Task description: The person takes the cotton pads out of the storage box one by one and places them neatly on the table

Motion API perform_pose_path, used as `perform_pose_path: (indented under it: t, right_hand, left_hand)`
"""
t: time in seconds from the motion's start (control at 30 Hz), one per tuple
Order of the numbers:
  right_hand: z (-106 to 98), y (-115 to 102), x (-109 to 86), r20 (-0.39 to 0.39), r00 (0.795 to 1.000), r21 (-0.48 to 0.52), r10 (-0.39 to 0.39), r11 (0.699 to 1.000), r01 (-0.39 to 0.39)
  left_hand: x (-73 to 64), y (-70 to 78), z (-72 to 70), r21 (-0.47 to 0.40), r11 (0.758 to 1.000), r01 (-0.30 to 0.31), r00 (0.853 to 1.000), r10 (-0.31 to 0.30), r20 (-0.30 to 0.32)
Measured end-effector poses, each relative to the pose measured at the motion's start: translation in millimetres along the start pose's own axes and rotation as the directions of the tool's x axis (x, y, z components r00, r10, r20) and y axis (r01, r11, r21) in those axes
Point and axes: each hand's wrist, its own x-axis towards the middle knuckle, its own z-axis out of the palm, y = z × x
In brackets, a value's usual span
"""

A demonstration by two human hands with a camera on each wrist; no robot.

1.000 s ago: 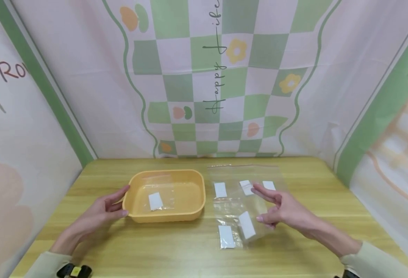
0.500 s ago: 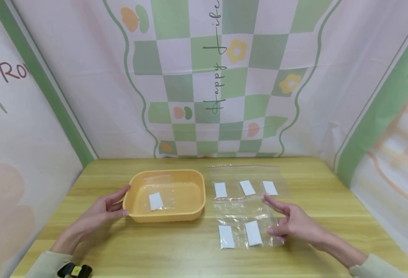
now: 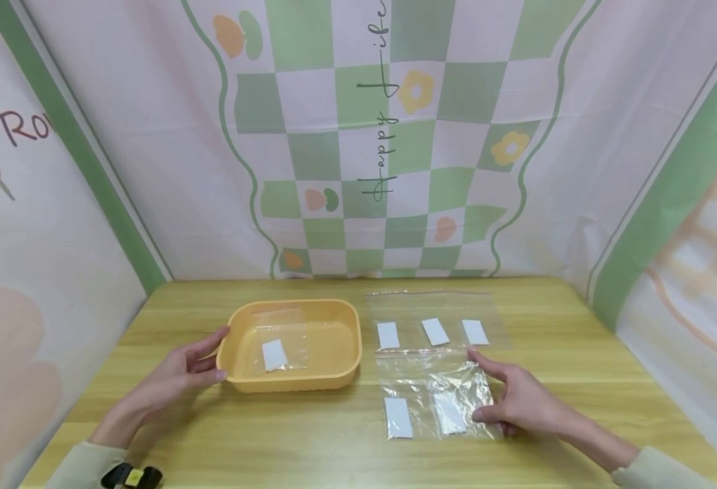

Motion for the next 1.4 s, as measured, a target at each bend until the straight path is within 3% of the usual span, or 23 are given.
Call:
perform_pose_path:
  t: [0.47,0.77,0.97,1.2,1.4]
  right_hand:
    - [4.0,3.2,-0.3,-0.029,1.000,-0.115,0.003,0.993,-0.006]
    - [4.1,1.4,-4.0,-0.053,0.999,-0.138,-0.001,0.990,-0.006]
    - [1.7,-2.1,-1.9,-0.152,0.986,-0.204,-0.069,0.978,0.037]
    - [-5.2,-37.7,16.9,-0.253,0.951,-0.374,-0.178,0.924,0.074]
    - [-3.1,-93.3,46.8,-0.207,0.965,-0.403,-0.163,0.913,0.068]
  left_hand:
    - [0.3,0.1,1.1,-0.014,1.000,-0.002,1.000,0.002,0.007]
    - [-0.1,-0.3,0.8,-0.016,1.000,0.002,1.000,-0.002,0.006]
    - [-0.7,1.1,0.2,-0.002,1.000,0.002,1.000,-0.002,-0.004]
    - [-0.3,2.2,-0.2,0.003,1.000,-0.010,1.000,0.010,0.000]
    - [1.1,-0.7,-0.5,0.011,1.000,-0.017,1.000,0.017,0.005]
